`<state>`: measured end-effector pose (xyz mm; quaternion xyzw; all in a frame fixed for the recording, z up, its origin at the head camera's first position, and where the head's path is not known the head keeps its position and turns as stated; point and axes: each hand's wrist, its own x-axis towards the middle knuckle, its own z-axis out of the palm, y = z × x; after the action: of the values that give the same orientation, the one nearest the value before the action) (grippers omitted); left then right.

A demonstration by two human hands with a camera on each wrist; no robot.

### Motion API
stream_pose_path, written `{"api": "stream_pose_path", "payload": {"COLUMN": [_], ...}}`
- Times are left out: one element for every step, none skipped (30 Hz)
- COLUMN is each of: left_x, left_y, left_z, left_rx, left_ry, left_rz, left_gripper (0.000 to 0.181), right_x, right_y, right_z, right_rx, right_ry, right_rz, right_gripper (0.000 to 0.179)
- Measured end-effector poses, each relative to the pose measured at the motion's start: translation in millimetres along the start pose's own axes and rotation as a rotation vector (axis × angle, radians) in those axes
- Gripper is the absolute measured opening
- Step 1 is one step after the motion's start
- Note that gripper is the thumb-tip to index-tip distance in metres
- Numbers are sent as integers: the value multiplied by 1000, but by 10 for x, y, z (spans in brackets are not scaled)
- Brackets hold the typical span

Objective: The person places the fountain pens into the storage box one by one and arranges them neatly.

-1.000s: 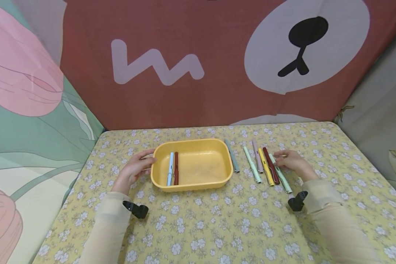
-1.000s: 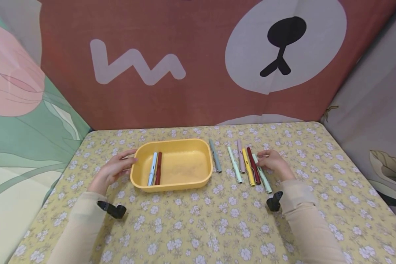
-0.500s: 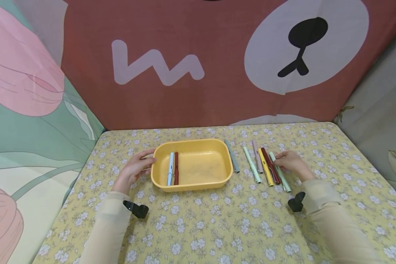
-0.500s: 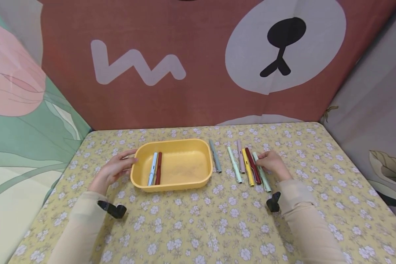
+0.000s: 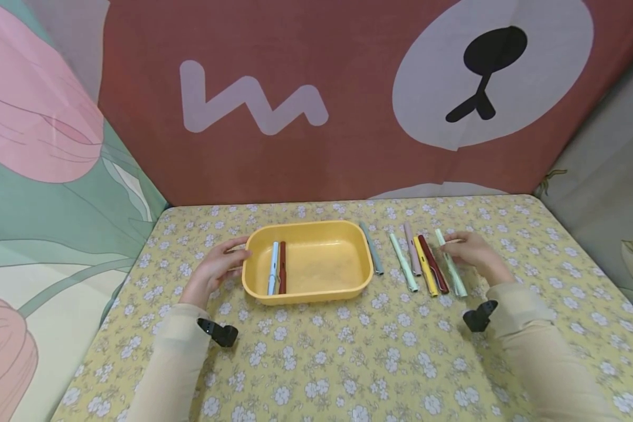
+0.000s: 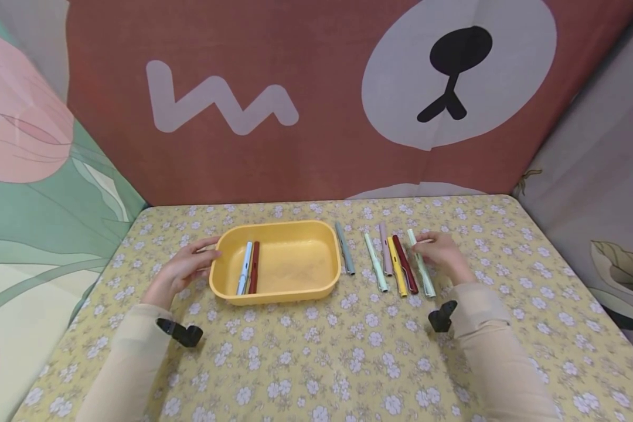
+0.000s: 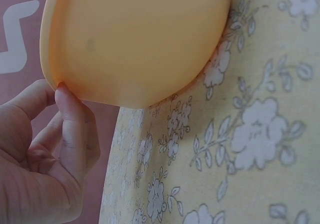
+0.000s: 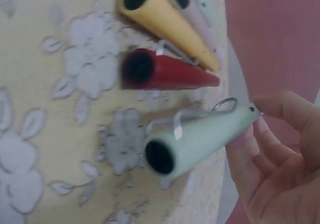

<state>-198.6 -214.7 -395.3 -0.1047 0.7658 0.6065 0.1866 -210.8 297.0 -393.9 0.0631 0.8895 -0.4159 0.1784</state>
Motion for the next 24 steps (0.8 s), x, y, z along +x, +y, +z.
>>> {"api": "stream_pose_path", "payload": {"left_x": [-2,-3,-4,-6,-10,-13,-16,-18,-21,-22,-22,-23,-21,-20,-19,-17,-14,-13,-12,-15,-13,-10,-7,-5], "left_y": [1,0,-1,-1,1,2,3,4,6,7,6,6,4,2,0,-2,-6,-8,-8,-5,-6,-7,-9,-8], "left_z": [-1,-3,-3,-4,-5,-8,-10,-10,-11,-11,-11,-10,-9,-8,-7,-6,-8,-10,-10,-9,-10,-12,-13,-12], "left_rx": [2,3,3,3,4,5,8,8,8,9,12,12,15,15,16,16,17,17,18,15,15,15,15,16], "left_ry": [-3,-4,-3,-4,-5,-8,-9,-9,-10,-9,-11,-10,-11,-10,-9,-7,-8,-7,-9,-8,-9,-9,-10,-9], "left_rz": [1,1,-3,-3,-2,-1,1,2,3,4,6,7,8,8,9,8,9,8,8,7,7,7,7,5], "left_gripper": [58,59,58,59,59,59,60,60,60,60,60,60,60,60,60,60,60,60,60,60,60,60,60,60], "right_x": [-7,-12,-18,-21,-23,-25,-31,-32,-35,-34,-34,-31,-31,-28,-26,-27,-27,-27,-30,-30,-31,-29,-27,-25], "right_y": [-15,-30,-49,-67,-90,-111,-136,-159,-190,-219,-253,-285,-319,-355,-394,-428,-462,-494,-527,-558,-587,-611,-636,-660], "right_z": [-4,-9,-15,-21,-24,-29,-35,-40,-40,-37,-31,-24,-17,-5,10,20,30,41,54,66,76,83,95,107], "right_rx": [9,21,37,60,87,108,126,145,157,169,186,203,224,248,270,294,319,335,353,368,375,388,397,400], "right_ry": [7,18,25,30,33,35,33,32,32,34,32,32,29,25,23,13,3,-4,-12,-21,-28,-38,-45,-55], "right_rz": [1,0,-1,-1,-3,-5,-9,-18,-24,-31,-40,-47,-53,-59,-61,-67,-72,-70,-72,-76,-78,-84,-87,-94], "right_gripper": [57,58,59,60,61,62,62,63,64,64,65,65,66,66,66,67,68,68,69,69,69,70,69,69]}}
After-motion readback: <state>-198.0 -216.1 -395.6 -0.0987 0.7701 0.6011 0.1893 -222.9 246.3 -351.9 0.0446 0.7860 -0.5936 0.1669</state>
